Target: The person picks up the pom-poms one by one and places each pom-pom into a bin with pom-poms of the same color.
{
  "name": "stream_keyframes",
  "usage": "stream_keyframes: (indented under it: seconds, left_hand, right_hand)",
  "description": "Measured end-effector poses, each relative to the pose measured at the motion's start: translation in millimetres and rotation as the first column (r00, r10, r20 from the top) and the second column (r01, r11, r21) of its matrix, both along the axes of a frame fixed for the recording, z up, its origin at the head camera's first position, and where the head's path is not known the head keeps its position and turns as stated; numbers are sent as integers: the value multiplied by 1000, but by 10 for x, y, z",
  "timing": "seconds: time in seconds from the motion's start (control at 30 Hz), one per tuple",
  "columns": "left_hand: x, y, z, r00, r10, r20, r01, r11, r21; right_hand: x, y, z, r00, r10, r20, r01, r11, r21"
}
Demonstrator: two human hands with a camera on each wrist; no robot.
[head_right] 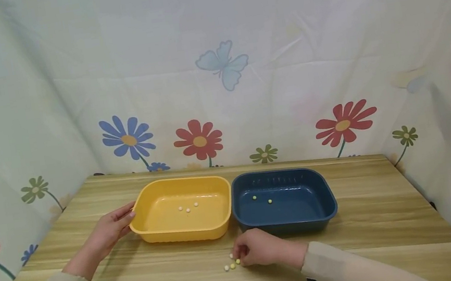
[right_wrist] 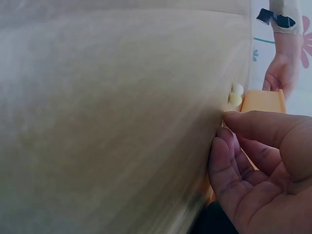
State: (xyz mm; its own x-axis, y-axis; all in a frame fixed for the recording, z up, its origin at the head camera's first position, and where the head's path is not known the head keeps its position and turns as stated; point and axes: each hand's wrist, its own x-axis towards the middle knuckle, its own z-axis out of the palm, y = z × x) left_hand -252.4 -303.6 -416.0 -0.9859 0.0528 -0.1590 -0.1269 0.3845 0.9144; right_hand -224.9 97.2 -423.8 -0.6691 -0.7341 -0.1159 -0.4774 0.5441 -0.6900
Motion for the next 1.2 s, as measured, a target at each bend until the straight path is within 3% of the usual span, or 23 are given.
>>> stream_keyframes:
  seconds: [0.57, 0.97, 1.2]
  left_hand:
    - [21, 22, -2, 1000, 14, -1, -14, 1000, -15]
    - [17, 26, 5, 1000, 5, -9, -5, 1000, -17]
    - [28, 32, 5, 1000, 9, -3, -9, 1000, -11]
  right_hand:
    - [29, -2, 56, 1000, -14, -10, 14, 999, 38]
    - [24, 53, 198, 1000, -2, 0, 2, 999, 40]
    - [16, 107, 333, 996, 18, 86, -18, 1000, -4]
